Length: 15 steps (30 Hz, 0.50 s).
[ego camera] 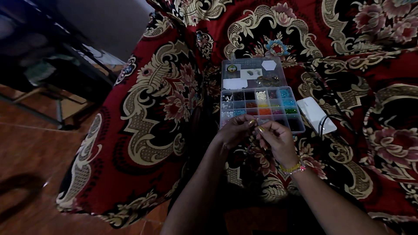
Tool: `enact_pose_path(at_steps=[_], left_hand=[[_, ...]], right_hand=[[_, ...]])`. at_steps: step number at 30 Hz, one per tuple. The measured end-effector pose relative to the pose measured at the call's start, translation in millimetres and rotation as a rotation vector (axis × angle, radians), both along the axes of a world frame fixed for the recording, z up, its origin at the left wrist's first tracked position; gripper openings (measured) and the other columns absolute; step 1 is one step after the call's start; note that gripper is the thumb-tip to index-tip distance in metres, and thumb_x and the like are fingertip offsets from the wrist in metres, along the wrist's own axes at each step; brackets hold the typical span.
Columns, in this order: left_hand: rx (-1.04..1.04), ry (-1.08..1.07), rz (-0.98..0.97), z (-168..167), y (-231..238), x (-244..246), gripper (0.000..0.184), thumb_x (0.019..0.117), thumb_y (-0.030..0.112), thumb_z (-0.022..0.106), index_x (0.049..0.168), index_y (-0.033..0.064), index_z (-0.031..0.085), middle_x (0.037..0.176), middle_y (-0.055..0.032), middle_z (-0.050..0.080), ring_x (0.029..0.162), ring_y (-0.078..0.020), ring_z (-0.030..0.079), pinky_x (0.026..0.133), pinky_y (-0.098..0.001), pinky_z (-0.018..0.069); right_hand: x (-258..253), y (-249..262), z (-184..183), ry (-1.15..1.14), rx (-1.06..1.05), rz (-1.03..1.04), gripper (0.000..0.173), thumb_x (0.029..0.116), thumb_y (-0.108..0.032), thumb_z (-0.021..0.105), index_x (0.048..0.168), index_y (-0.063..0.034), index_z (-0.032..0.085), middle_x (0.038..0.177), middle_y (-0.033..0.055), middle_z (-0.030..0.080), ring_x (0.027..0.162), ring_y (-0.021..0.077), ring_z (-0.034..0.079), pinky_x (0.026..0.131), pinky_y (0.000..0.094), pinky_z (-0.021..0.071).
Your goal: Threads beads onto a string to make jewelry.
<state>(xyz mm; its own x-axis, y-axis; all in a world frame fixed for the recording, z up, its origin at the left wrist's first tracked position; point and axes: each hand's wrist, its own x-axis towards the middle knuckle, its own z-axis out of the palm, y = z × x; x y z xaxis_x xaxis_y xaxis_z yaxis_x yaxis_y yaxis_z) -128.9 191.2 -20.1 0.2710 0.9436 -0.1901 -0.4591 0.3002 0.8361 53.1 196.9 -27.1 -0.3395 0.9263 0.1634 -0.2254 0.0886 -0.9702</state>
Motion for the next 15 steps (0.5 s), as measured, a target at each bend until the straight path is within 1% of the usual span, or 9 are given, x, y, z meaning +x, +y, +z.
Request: enact_pose_path(at_steps=[7,11,15], left_hand=[[0.016,-0.01,-0.034,-2.9,1.6,-1.3,0.018,0.1032,0.01,0.053,0.096,0.0118,0.07,0.092,0.0019,0.072,0.083,-0.0073,0.068,0.08,-0.0259,0.0577],[0.011,-0.009,-0.04,-2.6,1.9,-0.3,0.021,0.1046,0.011,0.051,0.095,0.0113,0.069,0.09,0.0021,0.071,0.082,-0.0066,0.068,0.079,-0.0252,0.0576],[0.019,0.018,-0.033,-2.9,2.1,0.6,0.021,0.1053,0.011,0.049,0.096,0.0106,0.068,0.091,0.0019,0.071,0.082,-0.0067,0.068,0.079,-0.0256,0.0577]], right_hand=[[-0.5,-0.5,-0.3,0.015,-0.001,0.001,0.012,0.0964,-0.005,0.058,0.092,-0.0017,0.068,0.076,-0.0016,0.07,0.055,0.0016,0.06,0.049,0.0171,0.0515],[-0.7,-0.5,-0.5,0.008,0.001,-0.003,0.012,0.0962,-0.005,0.058,0.092,-0.0019,0.069,0.076,-0.0022,0.07,0.055,0.0014,0.06,0.05,0.0167,0.0518],[-1.0,-0.6,0.5,-0.012,-0.003,-0.013,0.011,0.0962,-0.005,0.059,0.091,-0.0015,0.068,0.075,-0.0019,0.07,0.054,0.0014,0.06,0.049,0.0166,0.0513]])
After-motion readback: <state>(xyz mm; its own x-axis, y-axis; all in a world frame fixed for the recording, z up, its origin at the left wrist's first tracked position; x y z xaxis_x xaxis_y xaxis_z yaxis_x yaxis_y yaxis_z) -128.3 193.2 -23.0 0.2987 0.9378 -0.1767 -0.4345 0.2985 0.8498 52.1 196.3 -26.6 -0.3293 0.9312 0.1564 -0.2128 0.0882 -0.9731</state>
